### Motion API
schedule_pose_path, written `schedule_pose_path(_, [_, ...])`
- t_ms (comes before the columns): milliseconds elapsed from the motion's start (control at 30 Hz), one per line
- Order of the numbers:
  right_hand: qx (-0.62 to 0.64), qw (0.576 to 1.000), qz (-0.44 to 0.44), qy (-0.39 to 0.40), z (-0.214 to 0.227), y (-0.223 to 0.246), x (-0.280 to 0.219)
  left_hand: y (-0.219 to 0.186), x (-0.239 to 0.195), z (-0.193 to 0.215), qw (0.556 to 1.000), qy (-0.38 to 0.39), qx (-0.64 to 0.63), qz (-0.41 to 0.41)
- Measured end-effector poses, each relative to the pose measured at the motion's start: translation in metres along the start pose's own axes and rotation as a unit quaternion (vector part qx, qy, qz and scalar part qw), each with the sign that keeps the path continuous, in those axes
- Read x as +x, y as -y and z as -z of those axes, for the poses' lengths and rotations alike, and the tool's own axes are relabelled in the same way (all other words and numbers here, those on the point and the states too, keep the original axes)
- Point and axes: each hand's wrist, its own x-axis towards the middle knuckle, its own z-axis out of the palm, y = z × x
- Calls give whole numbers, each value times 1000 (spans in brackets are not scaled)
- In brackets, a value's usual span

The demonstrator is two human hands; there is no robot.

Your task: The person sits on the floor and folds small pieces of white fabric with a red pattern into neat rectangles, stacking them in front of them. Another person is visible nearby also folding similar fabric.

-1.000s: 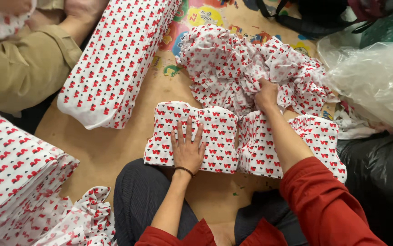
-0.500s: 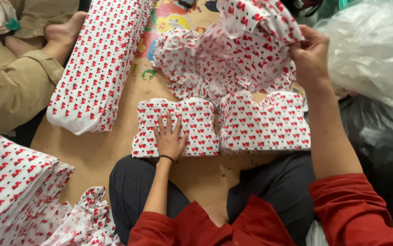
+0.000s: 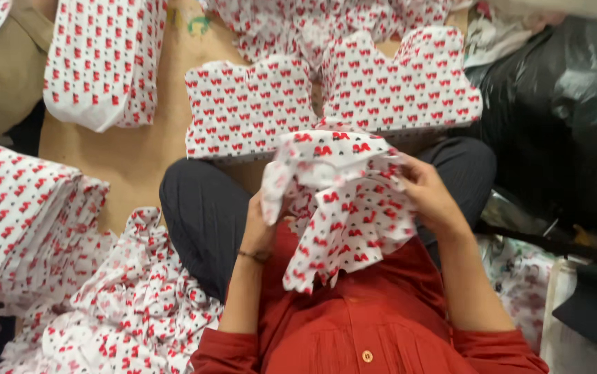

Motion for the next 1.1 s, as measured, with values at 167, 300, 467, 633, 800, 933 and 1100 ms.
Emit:
schedule_pose_path(167, [-324,946,27,7,8,-70,-9,90,14,26,974,-30,181,135])
schedule_pose_path(300, [-350,931,100,25,-7,-95,-11,64,12,12,939,20,341,49])
schedule_pose_path(467, [-365,924,87,69,-34,-124,8,91,8,12,881,61,468,9])
schedule_pose_path(633, [-438,895,3,81,-50,-156,41,70,3,-5,838,59,543,8])
schedule_pose_path(800, [-478,876,62,10,-51,-138,42,89,8,4,866,44,497,24])
schedule_pose_path(933, [-439,885,142,58,-47,-86,22,76,9,0,874,26,486,1])
schedule_pose_path(1100, [269,951,-43,145,-26,-91,20,55,15,4,967,18,249,58])
